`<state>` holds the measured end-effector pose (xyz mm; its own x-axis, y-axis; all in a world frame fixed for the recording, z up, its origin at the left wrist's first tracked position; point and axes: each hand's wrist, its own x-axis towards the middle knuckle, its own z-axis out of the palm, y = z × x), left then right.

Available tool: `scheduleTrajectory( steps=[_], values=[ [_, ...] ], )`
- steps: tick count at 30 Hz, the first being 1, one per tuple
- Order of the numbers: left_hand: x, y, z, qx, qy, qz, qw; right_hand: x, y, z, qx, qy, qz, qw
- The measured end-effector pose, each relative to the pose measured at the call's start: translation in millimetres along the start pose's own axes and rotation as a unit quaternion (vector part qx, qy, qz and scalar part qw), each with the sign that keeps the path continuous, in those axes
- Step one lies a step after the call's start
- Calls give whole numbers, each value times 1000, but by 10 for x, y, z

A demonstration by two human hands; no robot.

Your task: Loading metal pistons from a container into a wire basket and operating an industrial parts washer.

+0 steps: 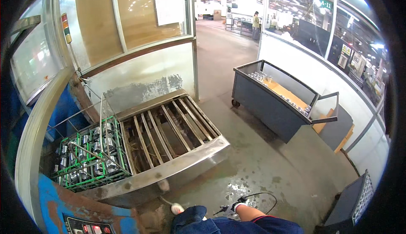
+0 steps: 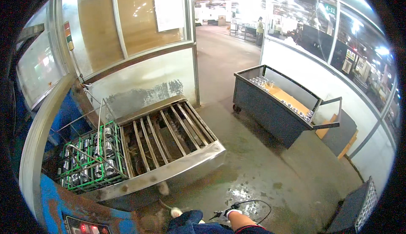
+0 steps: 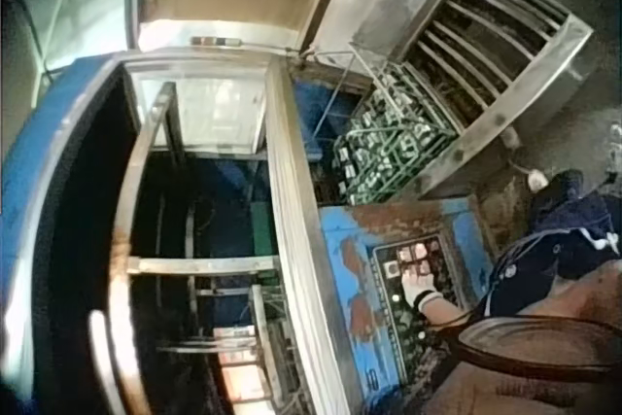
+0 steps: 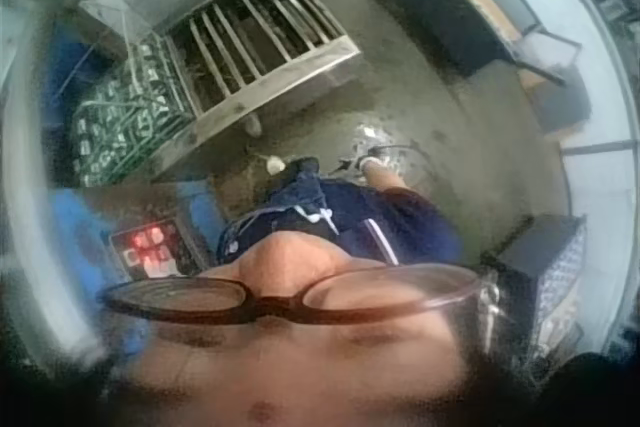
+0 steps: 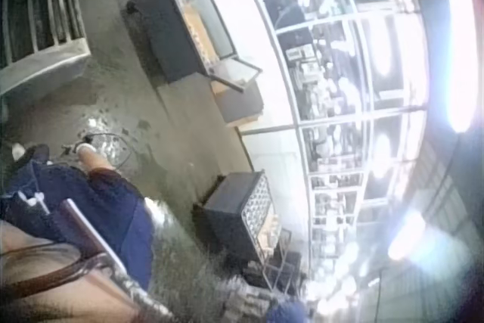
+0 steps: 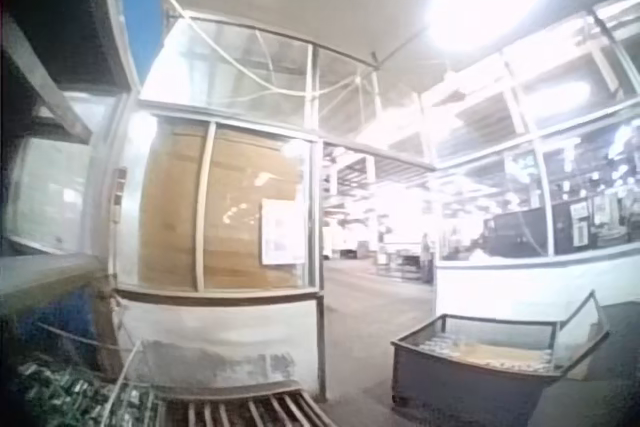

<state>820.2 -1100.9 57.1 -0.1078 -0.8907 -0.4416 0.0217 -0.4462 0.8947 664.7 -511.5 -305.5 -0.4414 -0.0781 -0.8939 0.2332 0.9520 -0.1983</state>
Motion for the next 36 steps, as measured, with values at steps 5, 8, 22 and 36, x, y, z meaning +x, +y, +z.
scheduleTrajectory(
  steps=[5,8,22,36],
  values=[
    [1063,-282,-539,-68,-334,97,935,-386,-417,-156,38,-9,-9,999],
    [133,109,-83,-5,-54,-19,998,-495,-496,-147,35,-6,7,999],
    [47,246,-93,19,-2,-6,1000,-763,-276,-61,120,-44,60,990],
    [1132,50,-992,-58,-616,212,756,-737,-499,88,91,-67,-29,993]
  ],
)
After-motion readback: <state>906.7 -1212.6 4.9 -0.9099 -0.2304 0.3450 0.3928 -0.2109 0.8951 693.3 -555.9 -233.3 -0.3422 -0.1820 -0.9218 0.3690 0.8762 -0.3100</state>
